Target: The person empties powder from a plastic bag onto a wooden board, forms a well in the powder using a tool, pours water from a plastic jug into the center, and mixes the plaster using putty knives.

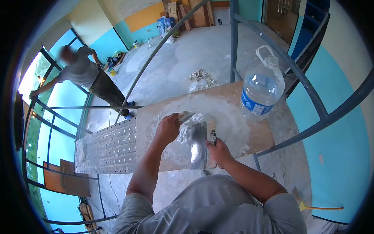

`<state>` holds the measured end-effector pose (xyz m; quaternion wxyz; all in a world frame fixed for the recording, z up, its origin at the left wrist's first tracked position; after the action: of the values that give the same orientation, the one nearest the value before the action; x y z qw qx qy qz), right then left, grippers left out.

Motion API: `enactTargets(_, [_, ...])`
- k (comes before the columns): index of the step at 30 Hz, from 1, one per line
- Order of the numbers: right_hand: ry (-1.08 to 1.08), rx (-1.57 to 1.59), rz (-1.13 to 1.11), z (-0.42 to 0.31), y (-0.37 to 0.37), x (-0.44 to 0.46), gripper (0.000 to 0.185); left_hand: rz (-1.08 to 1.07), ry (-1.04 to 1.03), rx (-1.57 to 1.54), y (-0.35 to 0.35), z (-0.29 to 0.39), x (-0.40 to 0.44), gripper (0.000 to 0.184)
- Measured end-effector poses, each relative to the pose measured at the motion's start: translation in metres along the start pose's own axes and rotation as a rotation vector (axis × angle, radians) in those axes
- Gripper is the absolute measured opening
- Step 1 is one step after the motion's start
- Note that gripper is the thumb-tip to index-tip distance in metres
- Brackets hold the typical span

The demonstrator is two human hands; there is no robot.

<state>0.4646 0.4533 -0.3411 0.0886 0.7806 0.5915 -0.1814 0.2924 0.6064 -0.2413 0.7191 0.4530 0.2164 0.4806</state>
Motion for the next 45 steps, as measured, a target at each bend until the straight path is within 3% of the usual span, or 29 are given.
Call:
enactTargets(4, [-0.118,0.256,0.129,-0.017,0.016,-0.002,0.031,0.104,0.306,-0.224,0.012,-0.011,-0.003,0.038])
enactTargets(7, [-0.125,0.447,0.165,-0.02,0.02,0.004,0.034,0.17,0.394,-0.466,0.013,-0.019,-0.018,0.036])
enactTargets(11, [0.006,0.693,0.162,-0.015,0.015,0.023,0.034,0.359,0.146,-0.883,0.001,-0.014,-0.052,0.03])
enactTargets(13, [-0.042,0.671,0.228,-0.025,0.01,0.025,0.034,0.431,0.081,-1.048,-0.006,0.002,-0.076,0.027])
enactTargets(19, [0.01,0.731,0.185,-0.036,-0.008,0.032,0.036,0.383,-0.017,-0.69,-0.03,0.003,-0.113,0.022])
enactTargets(23, [-0.016,0.761,0.158,-0.035,-0.016,0.031,0.038,0.398,-0.208,-0.501,-0.024,0.006,-0.117,0.026])
enactTargets(32, [-0.009,0.724,0.15,-0.039,-0.011,0.014,0.044,0.241,-0.248,-0.152,-0.014,-0.042,-0.123,0.028])
enactTargets(35, [-0.005,0.739,0.026,-0.054,-0.005,0.014,0.041,0.327,0.03,-0.273,0.007,-0.063,-0.118,0.022])
enactTargets(37, [-0.126,0.713,-0.099,-0.042,-0.003,0.021,0.039,0.473,0.333,-0.324,0.037,-0.065,-0.102,0.015])
enactTargets(38, [-0.187,0.696,-0.163,-0.036,-0.005,0.023,0.039,0.483,0.232,-0.834,0.026,-0.097,-0.089,0.029])
enactTargets(41, [-0.371,0.825,-0.438,-0.021,-0.028,0.015,0.039,0.251,0.427,-1.568,0.023,-0.094,-0.065,0.034])
enactTargets(42, [-0.383,0.812,-0.477,-0.02,-0.033,0.011,0.039,0.173,0.581,-1.529,-0.003,-0.129,-0.059,0.037])
enactTargets(45, [-0.396,0.811,-0.581,-0.016,-0.048,-0.003,0.04,0.018,0.745,-1.404,-0.024,-0.098,-0.053,0.037])
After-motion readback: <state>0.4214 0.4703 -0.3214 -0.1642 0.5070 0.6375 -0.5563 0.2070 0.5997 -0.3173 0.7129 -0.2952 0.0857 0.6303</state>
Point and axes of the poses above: each hand's wrist, its own x-axis towards the middle knuckle, its own y-axis out of the back of the hand, z = x × y, the point moved 4 cm from there along x, towards the middle knuckle, and after that the axes turned 4 degrees about y, right-handed, at the moved point
